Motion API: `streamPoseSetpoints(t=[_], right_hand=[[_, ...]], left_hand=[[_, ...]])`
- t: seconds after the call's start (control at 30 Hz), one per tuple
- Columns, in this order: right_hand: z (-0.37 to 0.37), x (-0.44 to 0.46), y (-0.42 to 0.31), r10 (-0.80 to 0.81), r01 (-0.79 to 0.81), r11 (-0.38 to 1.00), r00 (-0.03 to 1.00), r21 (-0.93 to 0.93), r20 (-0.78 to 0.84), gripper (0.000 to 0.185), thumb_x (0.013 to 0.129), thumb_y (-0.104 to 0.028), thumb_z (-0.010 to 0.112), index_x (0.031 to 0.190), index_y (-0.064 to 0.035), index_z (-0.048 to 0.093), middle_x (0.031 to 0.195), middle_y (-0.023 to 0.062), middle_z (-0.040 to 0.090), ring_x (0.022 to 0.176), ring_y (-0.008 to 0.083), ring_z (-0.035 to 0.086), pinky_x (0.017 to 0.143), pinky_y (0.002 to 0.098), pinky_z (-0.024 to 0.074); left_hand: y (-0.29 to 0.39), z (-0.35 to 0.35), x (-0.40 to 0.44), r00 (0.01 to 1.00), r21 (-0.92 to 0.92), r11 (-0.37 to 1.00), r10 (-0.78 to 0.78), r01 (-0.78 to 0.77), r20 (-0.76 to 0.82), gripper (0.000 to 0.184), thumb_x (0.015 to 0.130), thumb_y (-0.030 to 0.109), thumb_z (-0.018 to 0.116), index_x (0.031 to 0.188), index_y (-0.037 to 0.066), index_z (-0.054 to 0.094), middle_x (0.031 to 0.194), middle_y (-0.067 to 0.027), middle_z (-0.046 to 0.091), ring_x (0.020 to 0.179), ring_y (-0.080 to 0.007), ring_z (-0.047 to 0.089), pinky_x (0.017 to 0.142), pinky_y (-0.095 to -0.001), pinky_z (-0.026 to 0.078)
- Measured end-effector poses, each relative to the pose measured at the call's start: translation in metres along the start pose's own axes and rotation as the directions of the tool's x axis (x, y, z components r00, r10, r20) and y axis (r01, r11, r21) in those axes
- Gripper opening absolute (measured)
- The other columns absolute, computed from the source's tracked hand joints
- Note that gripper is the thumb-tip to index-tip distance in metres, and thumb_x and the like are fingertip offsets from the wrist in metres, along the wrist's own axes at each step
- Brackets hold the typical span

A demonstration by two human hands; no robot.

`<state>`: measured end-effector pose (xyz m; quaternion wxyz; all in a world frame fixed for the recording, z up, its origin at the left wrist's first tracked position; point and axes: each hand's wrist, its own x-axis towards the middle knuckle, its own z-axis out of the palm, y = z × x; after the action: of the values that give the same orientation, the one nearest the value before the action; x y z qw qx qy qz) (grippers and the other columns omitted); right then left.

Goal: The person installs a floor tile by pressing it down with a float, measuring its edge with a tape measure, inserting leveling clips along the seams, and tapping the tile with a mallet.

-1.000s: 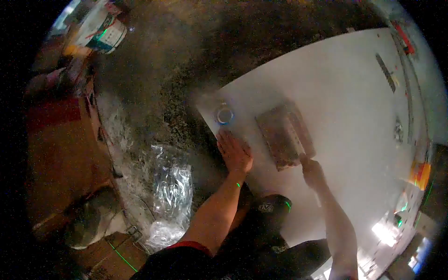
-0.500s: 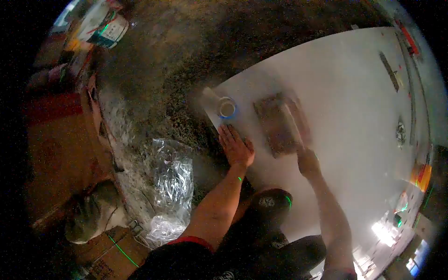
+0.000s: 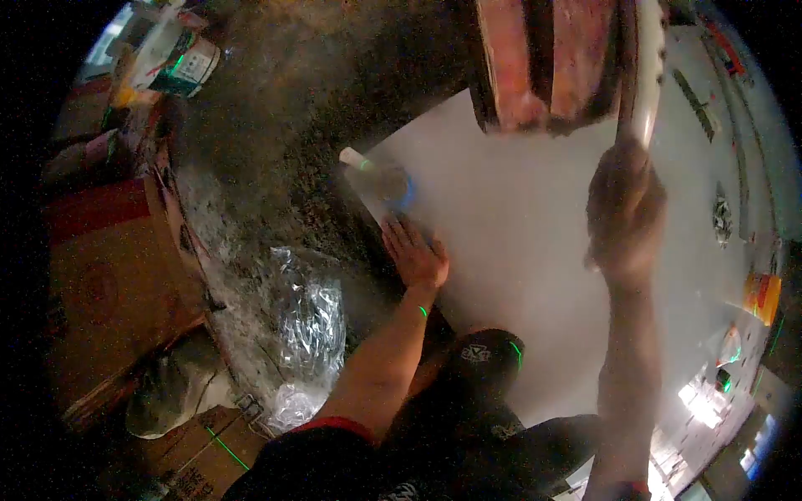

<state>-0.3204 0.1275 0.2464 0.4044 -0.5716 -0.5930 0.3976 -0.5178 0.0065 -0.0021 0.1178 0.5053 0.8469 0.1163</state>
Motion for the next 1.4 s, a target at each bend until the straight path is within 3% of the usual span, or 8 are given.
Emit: streamPoseSetpoints(t=[0.17, 0.33, 0.37, 0.63, 0.87, 1.03, 1.27, 1.4], right_hand=[[-0.009, -0.096, 0.232, 0.072, 0.021, 0.743, 0.991, -0.669, 0.111, 0.038, 0.097, -0.036, 0.045, 0.077, -0.0052, 0.052, 0.054, 0.0004, 0.041, 0.048, 0.0118, 0.041, 0.043, 0.033, 0.0374], [-0.074, -0.141, 0.257, 0.864, -0.872, 0.484, 0.49, -0.076, -0.118, 0.035, 0.093, -0.038, 0.053, 0.077, -0.0068, 0.055, 0.054, -0.0032, 0.04, 0.046, 0.0083, 0.037, 0.04, 0.0275, 0.0337], [-0.07, -0.124, 0.213, 0.807, -0.812, 0.584, 0.582, -0.013, -0.094, 0.04, 0.092, -0.043, 0.053, 0.074, -0.0074, 0.055, 0.054, -0.0033, 0.041, 0.045, 0.0079, 0.038, 0.04, 0.027, 0.033], [-0.069, 0.027, -0.032, 0.315, -0.356, 0.911, 0.926, -0.207, -0.206, 0.053, 0.094, -0.054, 0.043, 0.076, -0.0043, 0.052, 0.058, -0.0008, 0.043, 0.054, 0.0099, 0.044, 0.048, 0.0293, 0.0371], [-0.044, 0.065, 0.224, -0.299, 0.039, 0.581, 0.939, -0.813, -0.168, 0.043, 0.098, -0.043, 0.038, 0.099, -0.0055, 0.06, 0.063, 0.0075, 0.059, 0.053, 0.0203, 0.056, 0.052, 0.0378, 0.047], [-0.037, -0.022, 0.248, 0.268, -0.291, 0.935, 0.954, -0.204, -0.132, 0.031, 0.094, -0.036, 0.048, 0.104, -0.0078, 0.058, 0.059, 0.0059, 0.055, 0.049, 0.0183, 0.056, 0.041, 0.036, 0.0452], [-0.049, -0.141, 0.238, 0.777, -0.758, 0.588, 0.626, -0.283, -0.062, 0.025, 0.092, -0.036, 0.056, 0.091, -0.011, 0.058, 0.062, -0.0035, 0.051, 0.048, 0.0116, 0.051, 0.04, 0.0296, 0.0418], [-0.038, -0.094, 0.126, 0.7, -0.654, 0.617, 0.711, 0.438, 0.074, 0.036, 0.093, -0.05, 0.051, 0.076, -0.0184, 0.053, 0.057, -0.0081, 0.043, 0.043, 0.0054, 0.041, 0.035, 0.0229, 0.0291]], left_hand=[[-0.004, 0.015, -0.002, 1.0, 0.018, 1.0, 0.006, -0.006, -0.014, 0.075, 0.086, 0.034, 0.051, 0.141, -0.009, 0.023, 0.15, -0.0258, 0.013, 0.141, -0.0392, 0.006, 0.115, -0.0478, 0.007], [-0.005, 0.011, -0.006, 0.998, -0.011, 0.999, -0.039, 0.039, 0.052, 0.074, 0.091, 0.039, 0.039, 0.144, -0.008, 0.015, 0.152, -0.0241, 0.01, 0.141, -0.0393, 0.006, 0.115, -0.0489, 0.004], [0.028, -0.036, 0.008, 0.96, 0.425, 0.883, 0.087, -0.198, 0.265, 0.07, 0.088, 0.039, 0.05, 0.141, -0.002, 0.03, 0.148, -0.0222, 0.026, 0.136, -0.0419, 0.022, 0.113, -0.0507, 0.013], [0.011, -0.003, -0.001, 1.0, 0.1, 0.995, 0.01, -0.009, -0.01, 0.071, 0.09, 0.03, 0.044, 0.142, -0.01, 0.017, 0.151, -0.0265, 0.012, 0.141, -0.0405, 0.009, 0.114, -0.049, 0.01], [0.013, -0.009, 0.005, 1.0, 0.071, 0.997, -0.019, 0.018, 0.009, 0.073, 0.088, 0.031, 0.047, 0.14, -0.012, 0.02, 0.15, -0.0299, 0.009, 0.14, -0.0418, 0.009, 0.115, -0.0497, 0.009], [-0.006, 0.01, -0.005, 0.99, 0.088, 0.992, 0.1, -0.091, -0.1, 0.07, 0.093, 0.036, 0.04, 0.143, -0.008, 0.018, 0.149, -0.029, 0.015, 0.139, -0.0431, 0.014, 0.113, -0.0509, 0.011], [0.0, 0.003, 0.002, 0.992, 0.185, 0.982, -0.001, -0.022, 0.124, 0.068, 0.084, 0.027, 0.051, 0.137, -0.01, 0.03, 0.147, -0.0299, 0.02, 0.139, -0.0424, 0.015, 0.113, -0.0529, 0.012], [0.01, -0.017, 0.0, 0.999, 0.116, 0.993, 0.015, -0.021, 0.052, 0.07, 0.085, 0.032, 0.05, 0.138, -0.009, 0.029, 0.147, -0.0293, 0.019, 0.139, -0.0423, 0.015, 0.113, -0.0526, 0.013]])
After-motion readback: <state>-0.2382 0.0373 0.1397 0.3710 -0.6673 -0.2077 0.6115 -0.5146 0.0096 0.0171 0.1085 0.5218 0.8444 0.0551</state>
